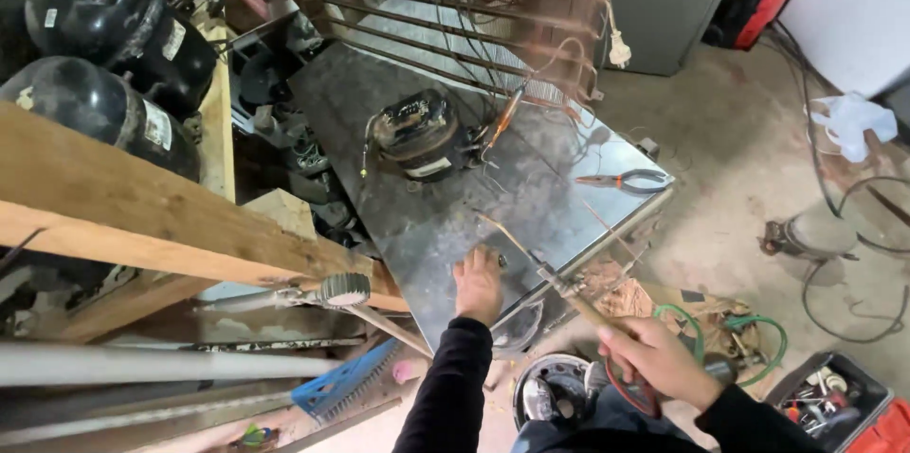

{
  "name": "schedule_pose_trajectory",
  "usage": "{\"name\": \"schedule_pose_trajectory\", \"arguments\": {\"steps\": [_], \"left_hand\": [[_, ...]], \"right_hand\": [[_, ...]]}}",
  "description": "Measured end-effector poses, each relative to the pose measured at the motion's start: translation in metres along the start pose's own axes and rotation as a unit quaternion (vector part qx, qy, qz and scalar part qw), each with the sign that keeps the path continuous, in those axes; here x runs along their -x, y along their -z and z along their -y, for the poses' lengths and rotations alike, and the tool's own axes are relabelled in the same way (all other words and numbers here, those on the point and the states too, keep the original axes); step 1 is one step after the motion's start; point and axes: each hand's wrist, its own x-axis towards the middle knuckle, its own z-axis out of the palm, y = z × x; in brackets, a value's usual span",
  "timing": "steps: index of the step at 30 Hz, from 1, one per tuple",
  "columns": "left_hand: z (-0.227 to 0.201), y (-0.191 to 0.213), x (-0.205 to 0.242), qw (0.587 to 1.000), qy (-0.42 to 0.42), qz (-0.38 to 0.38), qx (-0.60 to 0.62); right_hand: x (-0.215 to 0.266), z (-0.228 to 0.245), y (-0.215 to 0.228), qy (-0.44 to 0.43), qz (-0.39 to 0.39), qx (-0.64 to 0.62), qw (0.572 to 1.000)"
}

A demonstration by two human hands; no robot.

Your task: The person uses pliers to cut and bend a copper wire, then picks up a blowtorch and a lighter to ignite the flame. They proceed to heat a copper tube attached to a compressor and apply solder to the joint, melting it to create a connection.

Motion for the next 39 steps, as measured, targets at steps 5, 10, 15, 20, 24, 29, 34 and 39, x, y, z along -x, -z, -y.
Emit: {"name": "schedule_pose_trajectory", "arguments": {"steps": [5, 10, 15, 20, 24, 29, 34, 39], "left_hand": [[-0.011, 0.009, 0.025, 0.994, 0.089, 0.015, 0.065], [-0.067, 0.074, 0.031, 0.908, 0.213, -0.119, 0.342], [-0.134, 0.182, 0.003, 0.890, 0.243, -0.115, 0.368], [-0.114, 0.149, -0.002, 0.931, 0.128, -0.197, 0.280], [-0.102, 0.132, -0.005, 0.938, 0.052, -0.236, 0.247], [-0.090, 0.119, -0.008, 0.943, 0.008, -0.242, 0.227], [-0.085, 0.122, -0.009, 0.945, -0.024, -0.240, 0.222], [-0.109, 0.177, -0.006, 0.920, 0.077, -0.179, 0.340]], "right_hand": [[-0.043, 0.020, -0.015, -0.007, -0.001, 0.008, 1.000], [-0.067, 0.064, -0.032, 0.040, -0.018, 0.068, 0.997], [-0.079, 0.079, -0.053, 0.103, -0.068, 0.138, 0.983], [-0.076, 0.073, -0.065, 0.142, -0.093, 0.212, 0.963], [-0.079, 0.060, -0.069, 0.128, -0.093, 0.194, 0.968], [-0.079, 0.058, -0.076, 0.127, -0.117, 0.158, 0.972], [-0.080, 0.057, -0.085, 0.141, -0.145, 0.173, 0.964], [-0.066, 0.061, -0.085, 0.113, -0.158, 0.155, 0.969]]}}
